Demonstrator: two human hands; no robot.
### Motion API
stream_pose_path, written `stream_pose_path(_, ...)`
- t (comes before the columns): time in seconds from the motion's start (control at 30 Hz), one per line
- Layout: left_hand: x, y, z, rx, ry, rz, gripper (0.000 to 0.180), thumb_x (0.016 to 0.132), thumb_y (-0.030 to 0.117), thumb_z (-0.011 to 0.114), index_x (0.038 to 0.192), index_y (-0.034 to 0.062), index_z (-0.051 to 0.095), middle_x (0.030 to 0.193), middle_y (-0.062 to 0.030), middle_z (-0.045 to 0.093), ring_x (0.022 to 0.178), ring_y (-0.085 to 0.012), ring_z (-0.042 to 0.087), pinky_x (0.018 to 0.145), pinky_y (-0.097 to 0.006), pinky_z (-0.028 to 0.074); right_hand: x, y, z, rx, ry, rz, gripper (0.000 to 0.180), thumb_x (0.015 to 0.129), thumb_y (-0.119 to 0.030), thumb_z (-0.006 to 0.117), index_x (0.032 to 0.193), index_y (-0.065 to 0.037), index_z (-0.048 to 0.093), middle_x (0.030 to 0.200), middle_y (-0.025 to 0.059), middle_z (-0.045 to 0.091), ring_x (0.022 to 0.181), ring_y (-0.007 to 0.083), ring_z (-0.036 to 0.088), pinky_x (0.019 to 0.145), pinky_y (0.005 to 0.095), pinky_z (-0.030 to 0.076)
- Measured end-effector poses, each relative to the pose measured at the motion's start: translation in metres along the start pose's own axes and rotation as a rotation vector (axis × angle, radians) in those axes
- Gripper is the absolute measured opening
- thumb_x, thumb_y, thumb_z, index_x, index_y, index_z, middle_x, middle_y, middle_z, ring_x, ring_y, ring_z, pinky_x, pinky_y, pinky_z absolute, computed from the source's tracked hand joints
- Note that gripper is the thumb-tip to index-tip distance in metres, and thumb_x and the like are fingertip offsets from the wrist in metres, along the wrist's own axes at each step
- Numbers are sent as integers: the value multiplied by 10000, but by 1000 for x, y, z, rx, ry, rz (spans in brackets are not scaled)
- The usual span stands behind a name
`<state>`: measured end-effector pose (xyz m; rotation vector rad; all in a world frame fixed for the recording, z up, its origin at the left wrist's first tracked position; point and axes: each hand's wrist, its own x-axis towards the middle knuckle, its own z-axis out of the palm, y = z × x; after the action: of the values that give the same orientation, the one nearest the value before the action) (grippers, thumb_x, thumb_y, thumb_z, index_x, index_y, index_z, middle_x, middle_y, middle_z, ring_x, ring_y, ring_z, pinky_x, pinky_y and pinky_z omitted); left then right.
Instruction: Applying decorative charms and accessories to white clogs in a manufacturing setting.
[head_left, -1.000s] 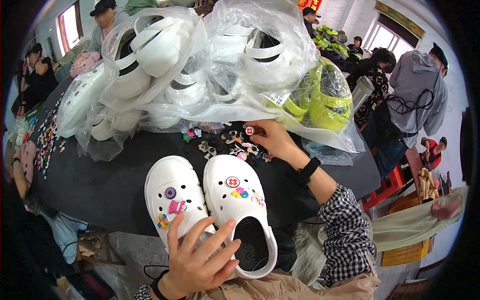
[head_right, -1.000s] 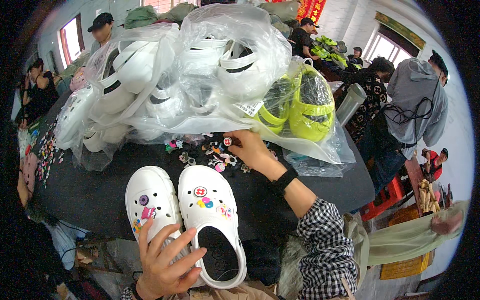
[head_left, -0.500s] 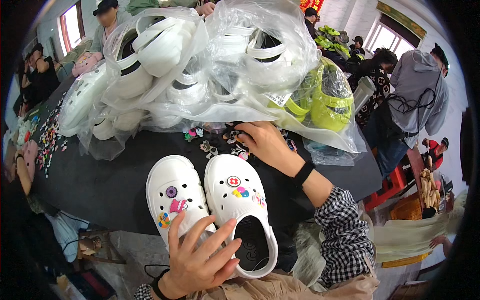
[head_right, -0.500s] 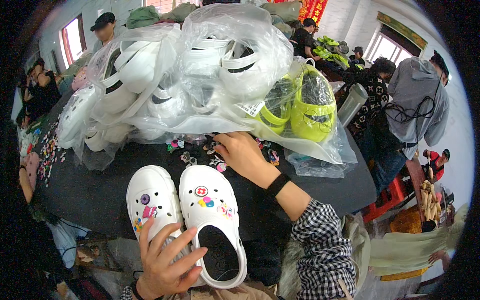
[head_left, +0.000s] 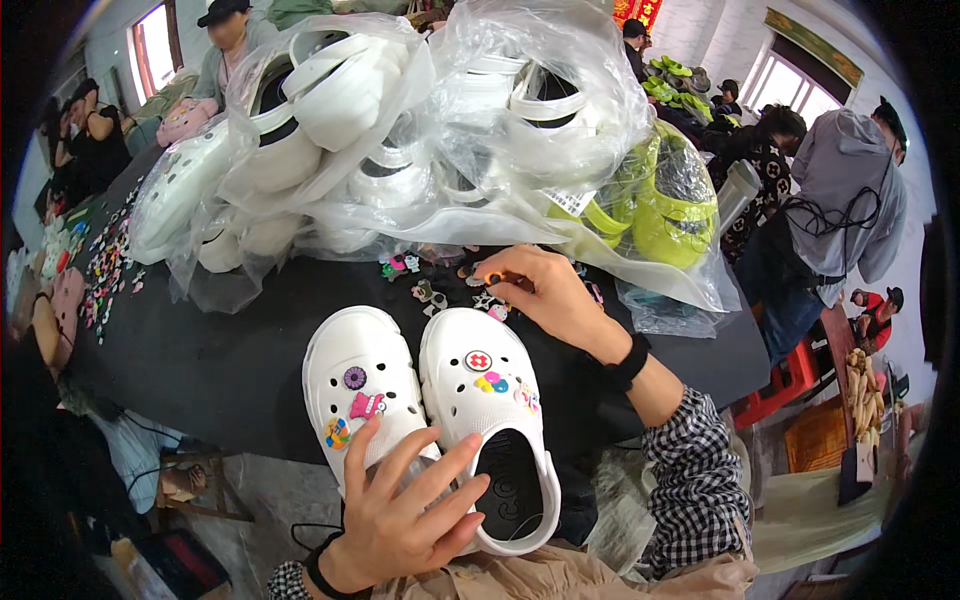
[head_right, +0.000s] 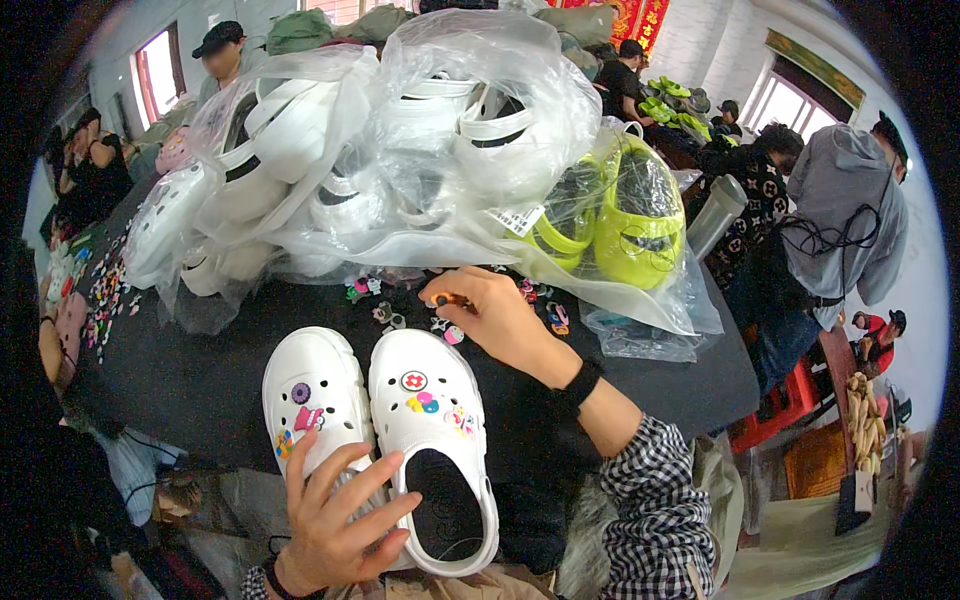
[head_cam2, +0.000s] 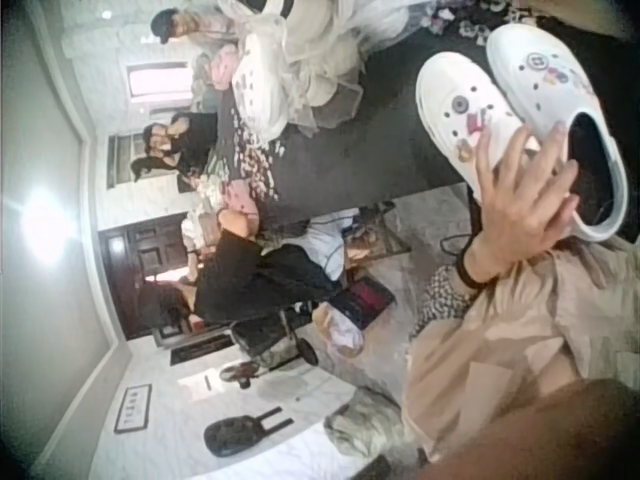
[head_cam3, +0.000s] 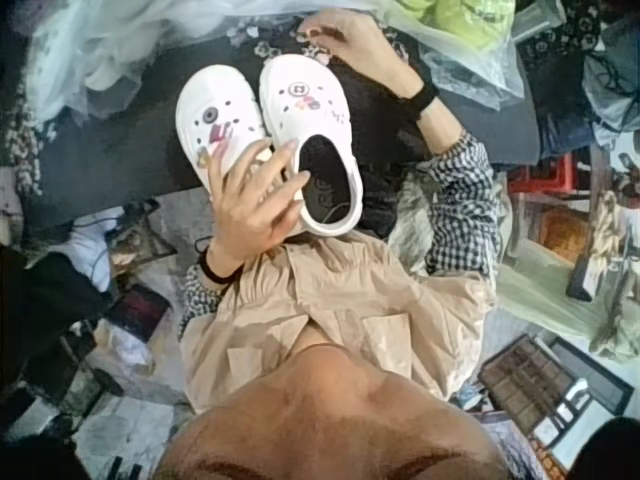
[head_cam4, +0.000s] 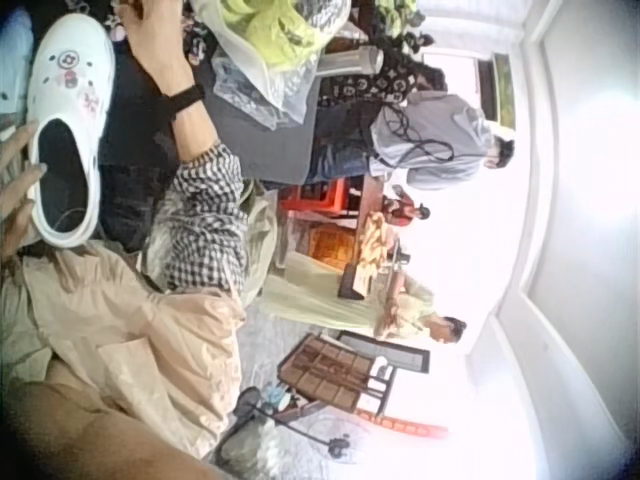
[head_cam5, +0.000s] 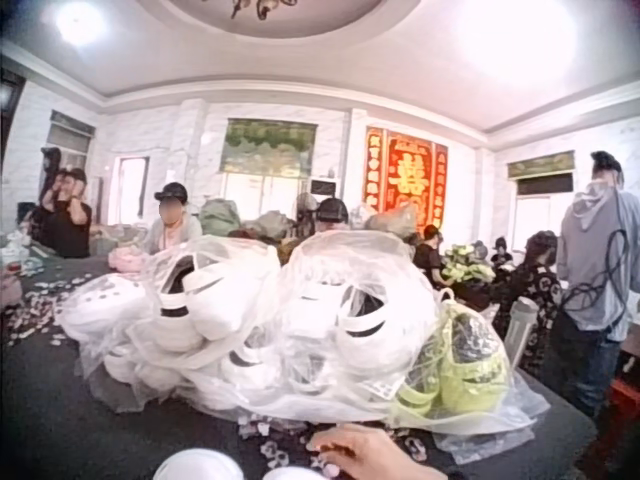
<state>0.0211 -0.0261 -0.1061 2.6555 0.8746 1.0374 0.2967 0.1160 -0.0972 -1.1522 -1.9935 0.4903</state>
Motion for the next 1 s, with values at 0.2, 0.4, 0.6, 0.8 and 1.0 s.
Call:
stream_pose_path(0.2,0,4,-1,43,-29,-24,231,849,334,691,977,165,781,1356,-14,650,1172,-279,606,1104,-632,306,-24,-32,-6,46,-60,3,301,862,28,693,1148,-60,730,992,103,676,864,243,672,746,340,538)
stream_pose_path(0.4,-2,1,0,66,-63,4,247,833,306,685,1042,224,789,1343,-60,638,1205,-326,582,1150,-649,265,-49,-40,-3,-4,-76,-107,450,856,89,616,1273,-63,693,1095,133,600,968,265,611,809,338,503)
stream_pose_path(0.6,-2,0,0,66,-67,-9,246,841,319,688,1047,231,790,1340,-59,639,1203,-327,584,1150,-647,263,-60,-42,-2,-2,-88,-159,478,844,127,586,1286,-30,680,1106,128,596,1001,280,604,850,354,503)
stream_pose_path(0.8,-1,0,0,73,-60,-4,242,851,341,689,1043,237,794,1323,-57,650,1194,-324,590,1150,-641,268,-62,-41,-4,83,-11,-12,279,863,65,684,1120,-38,715,1037,108,674,1042,287,671,902,359,534)
stream_pose_path(1.0,-2,1,1,63,-55,-10,242,852,342,687,1043,239,794,1319,-53,653,1190,-323,591,1147,-640,271,-62,-40,-7,59,-13,-94,202,868,27,726,1057,-44,729,1031,105,692,998,255,698,851,342,558)
